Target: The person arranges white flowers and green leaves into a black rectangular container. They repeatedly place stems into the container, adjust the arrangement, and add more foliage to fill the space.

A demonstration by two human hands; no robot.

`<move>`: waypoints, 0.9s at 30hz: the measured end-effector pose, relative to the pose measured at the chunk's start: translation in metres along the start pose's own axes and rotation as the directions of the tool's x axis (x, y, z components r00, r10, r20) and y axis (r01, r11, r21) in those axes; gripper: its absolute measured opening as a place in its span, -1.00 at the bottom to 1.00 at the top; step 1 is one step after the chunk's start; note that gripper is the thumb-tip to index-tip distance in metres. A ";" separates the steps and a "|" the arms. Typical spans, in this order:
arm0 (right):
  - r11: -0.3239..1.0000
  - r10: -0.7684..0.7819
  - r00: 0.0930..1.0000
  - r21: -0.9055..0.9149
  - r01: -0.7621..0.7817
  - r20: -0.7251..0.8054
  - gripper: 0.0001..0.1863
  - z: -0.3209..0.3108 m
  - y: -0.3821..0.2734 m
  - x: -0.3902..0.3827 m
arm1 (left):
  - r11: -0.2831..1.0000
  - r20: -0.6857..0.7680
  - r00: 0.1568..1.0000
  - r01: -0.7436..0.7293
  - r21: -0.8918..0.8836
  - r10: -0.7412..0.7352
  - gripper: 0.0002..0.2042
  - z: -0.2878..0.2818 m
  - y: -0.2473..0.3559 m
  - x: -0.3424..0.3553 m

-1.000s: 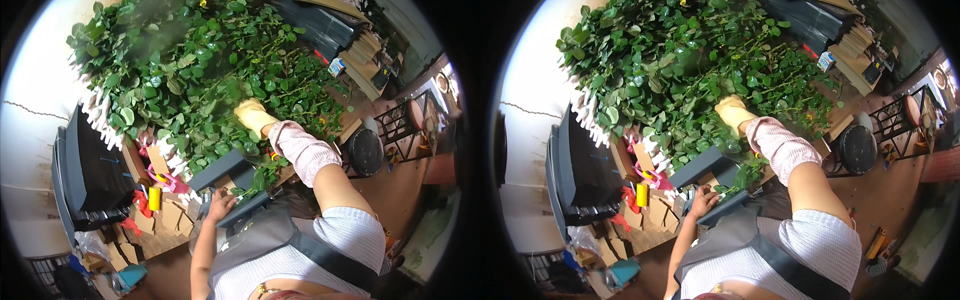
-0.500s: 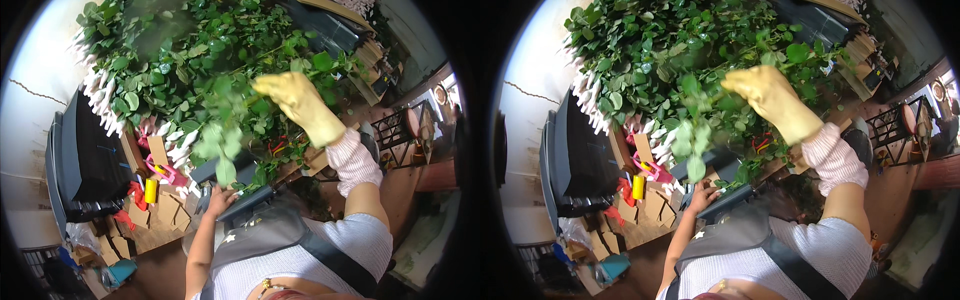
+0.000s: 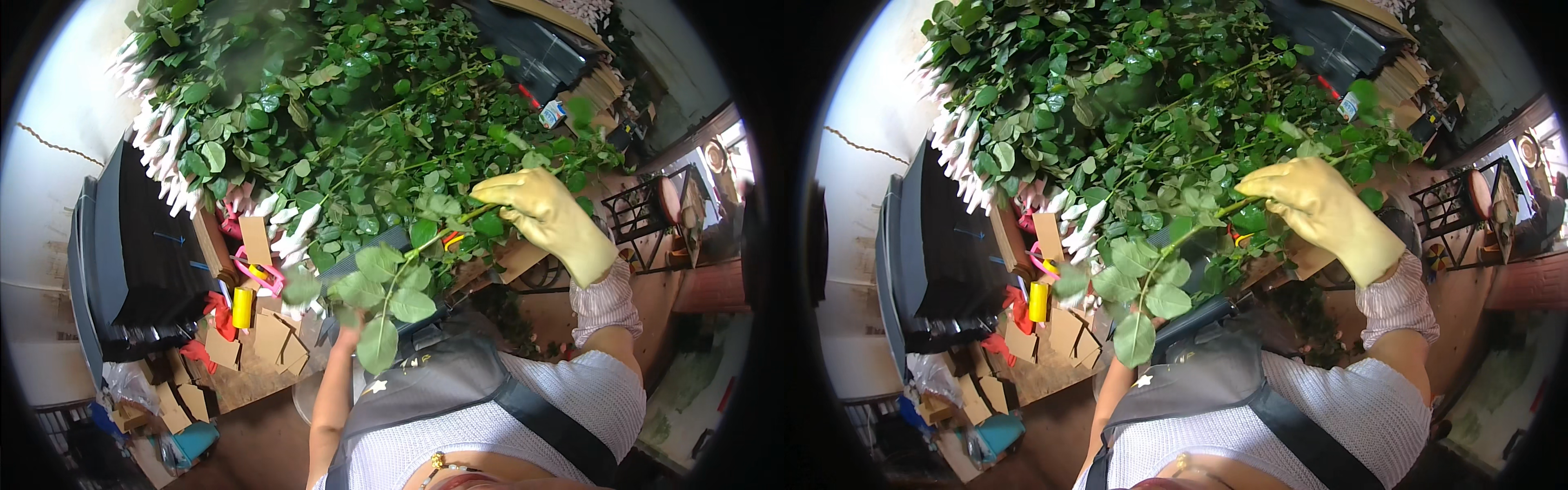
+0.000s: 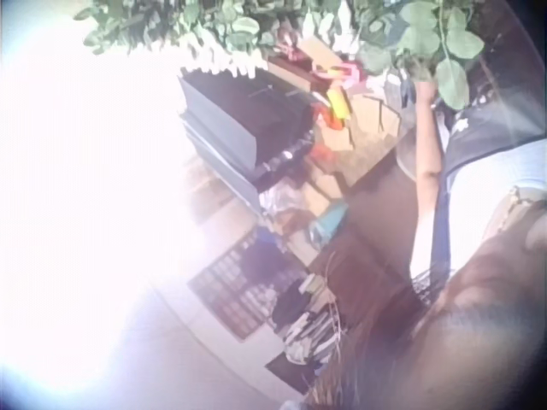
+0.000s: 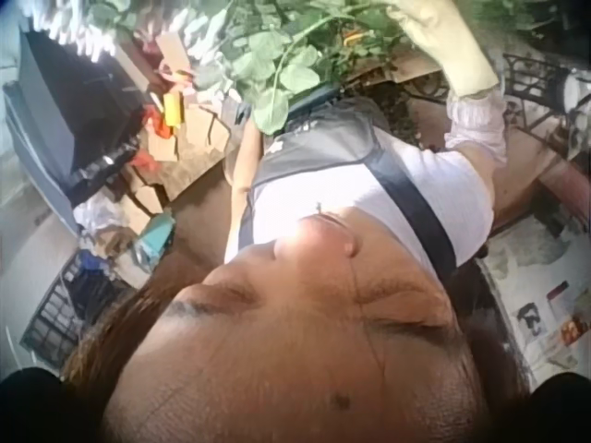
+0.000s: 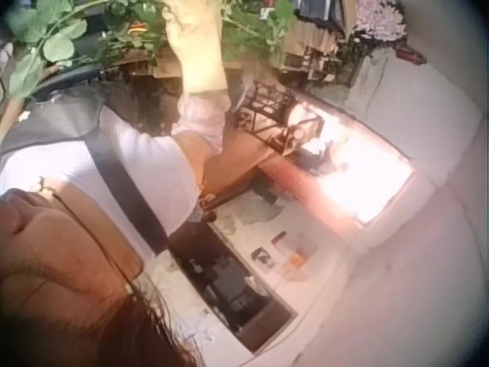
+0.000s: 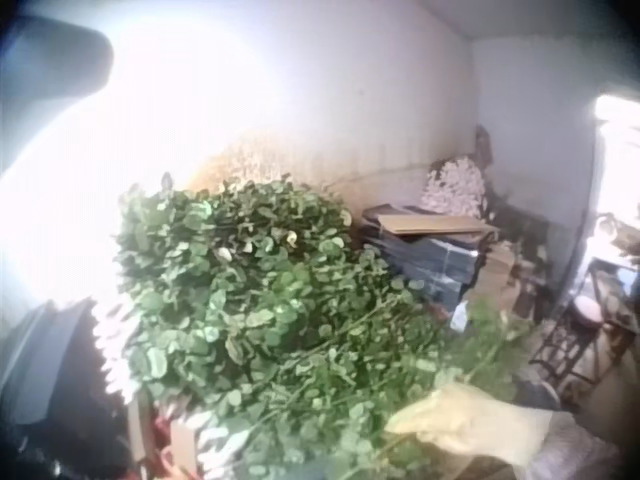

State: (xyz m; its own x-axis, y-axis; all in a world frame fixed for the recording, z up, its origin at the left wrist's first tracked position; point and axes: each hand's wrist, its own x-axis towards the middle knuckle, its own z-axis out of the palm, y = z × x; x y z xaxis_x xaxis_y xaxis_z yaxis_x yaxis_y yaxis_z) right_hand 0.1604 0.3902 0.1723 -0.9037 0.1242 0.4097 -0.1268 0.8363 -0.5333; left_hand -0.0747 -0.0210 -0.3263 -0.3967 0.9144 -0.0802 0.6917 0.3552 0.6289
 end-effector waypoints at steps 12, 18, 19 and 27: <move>0.816 0.455 0.753 -0.561 -0.139 0.476 -0.67 0.147 0.178 -0.116 | 0.843 -0.074 0.960 0.200 -0.499 -0.271 0.07 -0.092 0.149 0.037; 0.705 0.625 0.462 -0.709 0.015 0.630 -0.73 0.143 0.169 -0.058 | 0.955 -0.011 1.000 -0.022 -0.295 0.019 -0.43 -0.108 0.159 0.038; 0.801 0.500 0.605 -0.597 -0.051 0.619 -0.81 0.126 0.158 -0.018 | 0.943 -0.007 1.000 0.009 -0.333 -0.012 -0.44 -0.106 0.158 0.036; 0.830 0.180 0.964 -0.496 -0.256 -0.196 -0.64 0.200 0.228 0.190 | 0.932 0.034 0.999 0.043 -0.359 -0.033 -0.63 -0.118 0.167 0.049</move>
State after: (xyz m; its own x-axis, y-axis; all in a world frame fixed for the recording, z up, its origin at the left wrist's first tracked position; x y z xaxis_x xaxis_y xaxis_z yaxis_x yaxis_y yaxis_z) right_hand -0.1223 0.4982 -0.0195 -0.8136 0.3754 0.4440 0.3290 0.9268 -0.1808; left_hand -0.0499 0.0606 -0.1339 -0.3988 0.9082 -0.1272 0.4112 0.3011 0.8604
